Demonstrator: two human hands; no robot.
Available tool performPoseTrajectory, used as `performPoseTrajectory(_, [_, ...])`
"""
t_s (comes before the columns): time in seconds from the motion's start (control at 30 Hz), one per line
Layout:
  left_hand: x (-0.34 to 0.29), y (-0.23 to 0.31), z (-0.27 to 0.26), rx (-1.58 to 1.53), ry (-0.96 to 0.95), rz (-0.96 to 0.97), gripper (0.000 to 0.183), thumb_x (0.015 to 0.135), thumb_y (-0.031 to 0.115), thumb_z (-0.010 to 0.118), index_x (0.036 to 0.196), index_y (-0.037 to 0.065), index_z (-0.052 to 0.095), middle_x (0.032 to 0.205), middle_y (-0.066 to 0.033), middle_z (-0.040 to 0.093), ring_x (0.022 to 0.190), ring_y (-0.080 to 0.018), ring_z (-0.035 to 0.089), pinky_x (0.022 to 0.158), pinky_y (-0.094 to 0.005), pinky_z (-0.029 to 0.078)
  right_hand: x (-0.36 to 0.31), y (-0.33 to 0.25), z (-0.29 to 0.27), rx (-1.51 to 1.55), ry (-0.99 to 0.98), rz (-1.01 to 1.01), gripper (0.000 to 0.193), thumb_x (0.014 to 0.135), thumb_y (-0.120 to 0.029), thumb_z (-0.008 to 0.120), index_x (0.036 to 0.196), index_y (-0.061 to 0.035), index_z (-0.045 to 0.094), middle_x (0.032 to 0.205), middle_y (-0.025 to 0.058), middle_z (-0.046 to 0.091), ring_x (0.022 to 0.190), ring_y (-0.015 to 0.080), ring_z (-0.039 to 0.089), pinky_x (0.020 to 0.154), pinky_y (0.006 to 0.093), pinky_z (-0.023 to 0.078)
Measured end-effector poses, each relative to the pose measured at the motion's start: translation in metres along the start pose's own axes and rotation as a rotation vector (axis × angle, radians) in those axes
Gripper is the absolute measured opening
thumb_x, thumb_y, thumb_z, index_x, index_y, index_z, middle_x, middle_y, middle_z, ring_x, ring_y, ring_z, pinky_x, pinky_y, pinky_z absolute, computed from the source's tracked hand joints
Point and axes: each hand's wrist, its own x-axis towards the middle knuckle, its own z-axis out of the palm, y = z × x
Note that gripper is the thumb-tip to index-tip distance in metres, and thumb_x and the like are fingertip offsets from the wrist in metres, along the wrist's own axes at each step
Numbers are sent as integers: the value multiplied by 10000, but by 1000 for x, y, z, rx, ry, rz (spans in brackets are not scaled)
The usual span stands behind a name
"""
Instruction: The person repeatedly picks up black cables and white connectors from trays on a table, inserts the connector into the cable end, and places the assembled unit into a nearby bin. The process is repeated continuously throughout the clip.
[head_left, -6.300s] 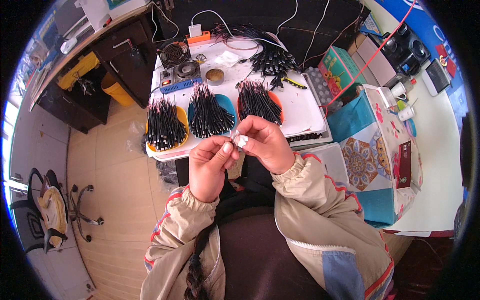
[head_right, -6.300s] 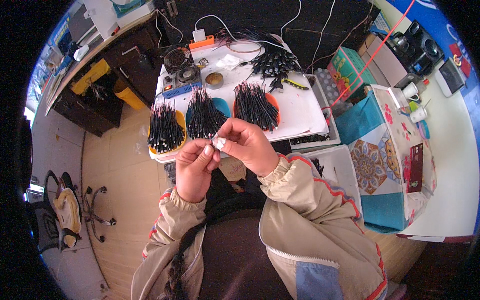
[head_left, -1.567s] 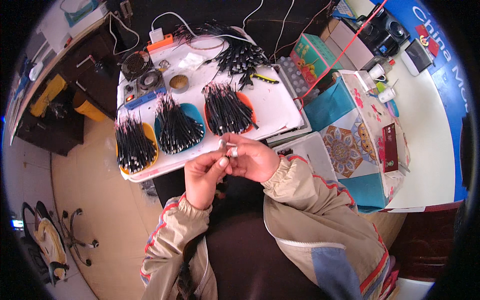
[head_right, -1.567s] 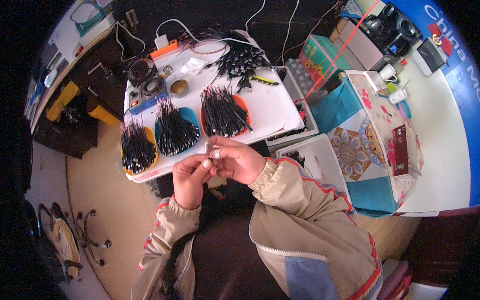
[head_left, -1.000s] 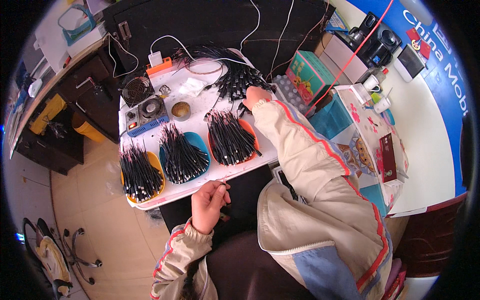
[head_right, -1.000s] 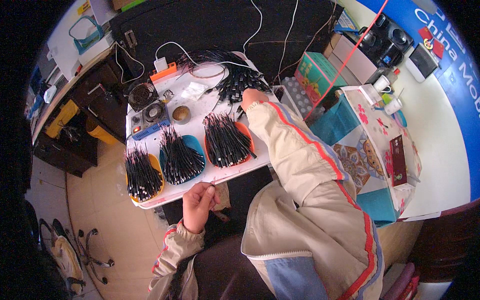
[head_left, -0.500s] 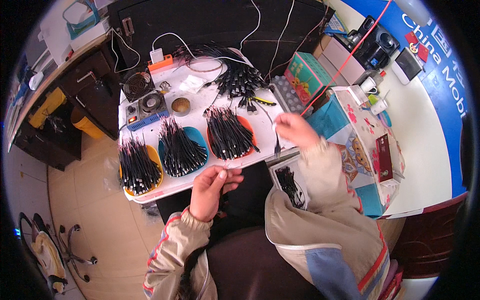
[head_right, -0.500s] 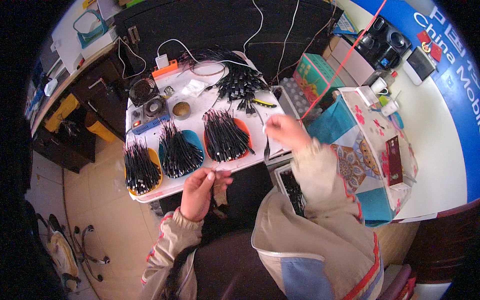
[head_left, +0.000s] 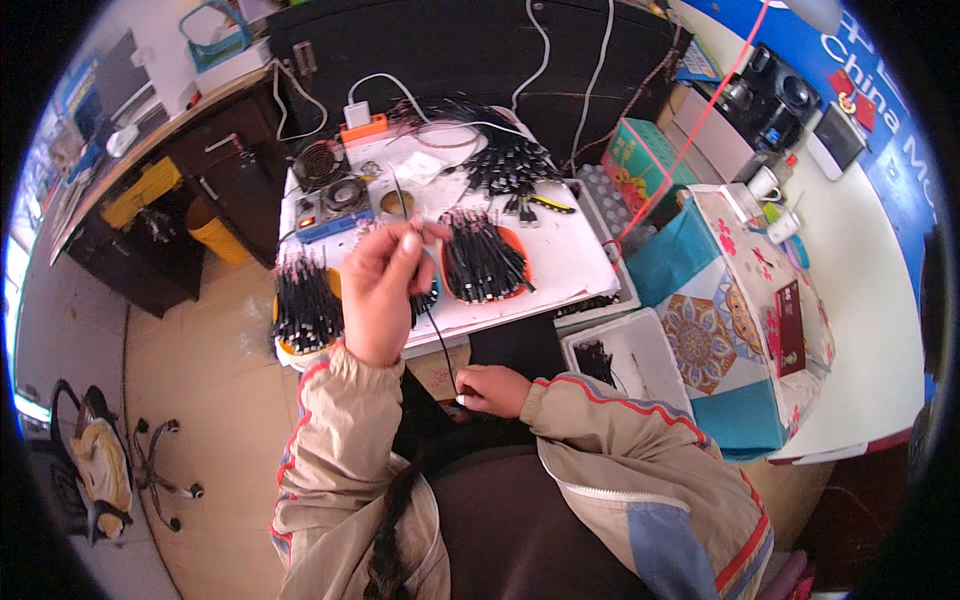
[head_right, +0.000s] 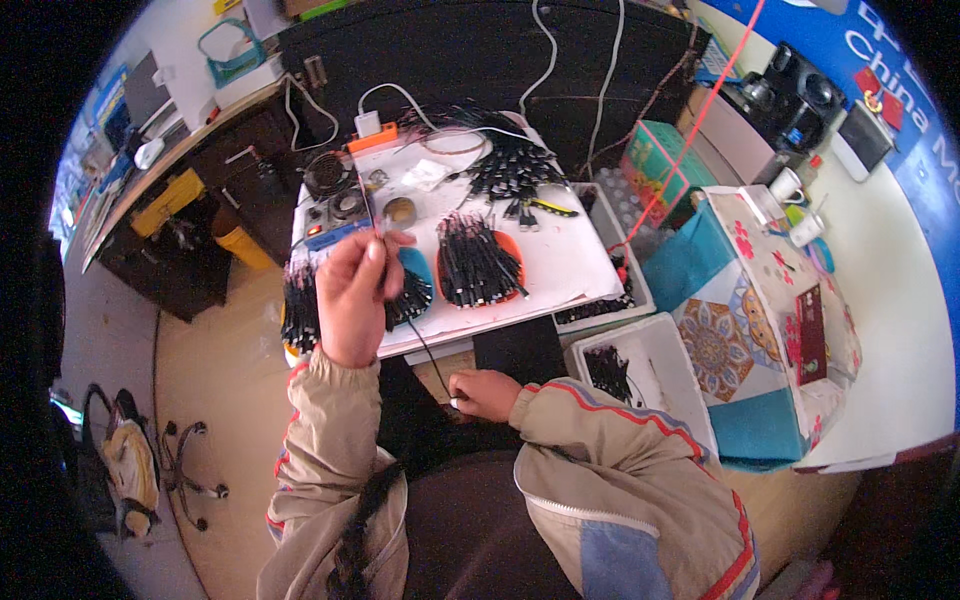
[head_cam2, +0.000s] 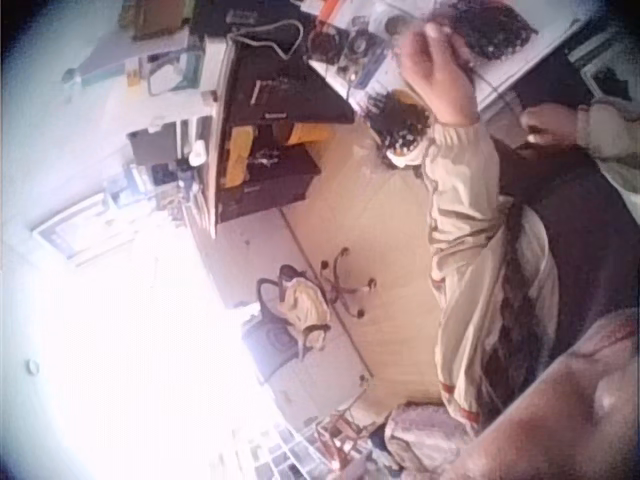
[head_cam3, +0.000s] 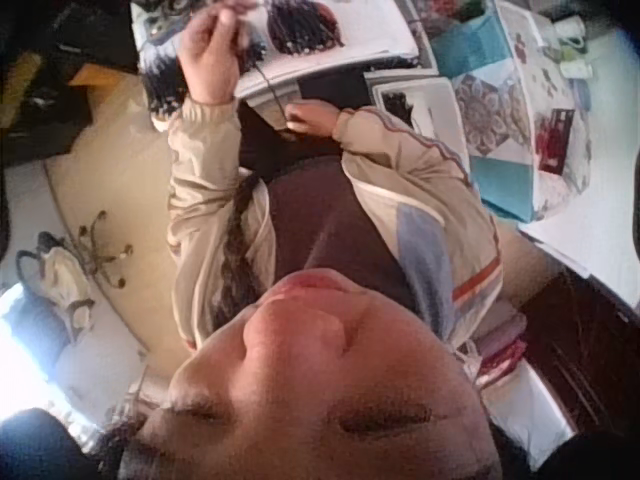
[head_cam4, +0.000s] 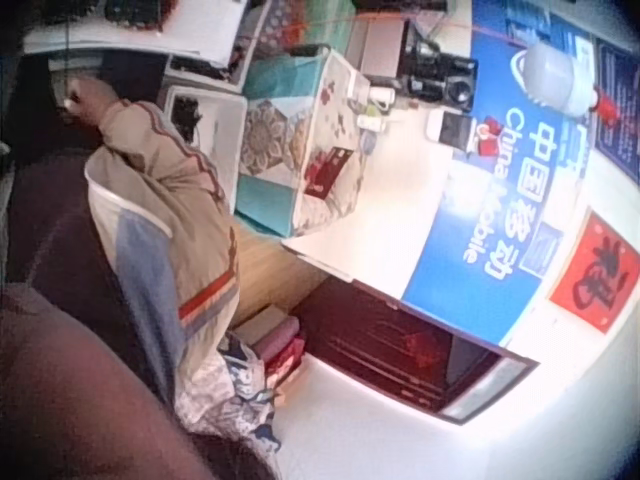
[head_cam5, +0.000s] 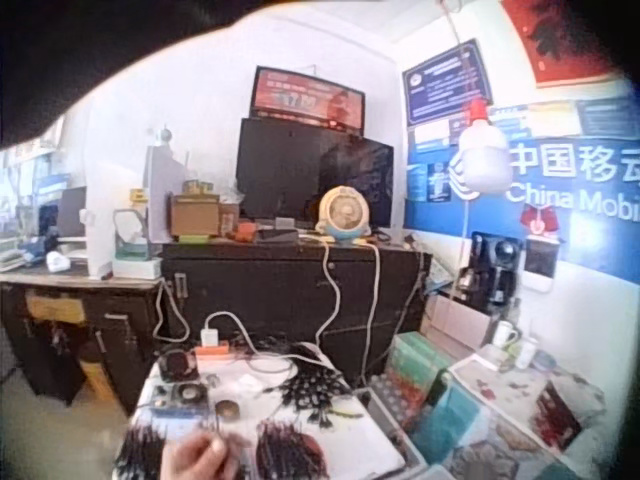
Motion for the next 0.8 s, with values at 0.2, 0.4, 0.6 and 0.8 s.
performPoseTrajectory(0.2, [-71, -7, -9, 35, -87, -111, 138, 957, 76, 497, 985, -19, 593, 937, -155, 632, 563, -66, 407, 536, -200, 357, 25, -30, -77, 706, 298, -128, 181, 910, -145, 601, 1041, -20, 595, 879, 18, 629, 778, 96, 595, 696, 249, 493])
performPoseTrajectory(0.4, [-88, -18, -8, -36, -230, -223, 172, 967, 79, 494, 1022, -42, 603, 928, -87, 640, 598, -49, 438, 571, -195, 389, 26, -69, -120, 1088, 223, -127, 209, 915, -184, 622, 1035, -17, 588, 865, 5, 619, 737, 56, 574, 677, 187, 474])
performPoseTrajectory(0.6, [-92, -23, -3, -122, -28, -259, 147, 960, 105, 510, 983, -11, 597, 987, -154, 653, 652, -119, 552, 572, -224, 420, 19, -76, -116, 931, 366, -151, 115, 900, -86, 618, 975, -3, 591, 843, 2, 607, 752, 54, 575, 689, 205, 485])
performPoseTrajectory(0.8, [-82, -27, 2, -86, 223, -151, 164, 965, 104, 514, 1024, -20, 603, 895, -122, 667, 687, -151, 625, 598, -246, 471, 14, -84, -110, 502, 513, -335, 125, 844, -19, 639, 958, 15, 601, 858, 37, 611, 777, 94, 594, 678, 235, 479])
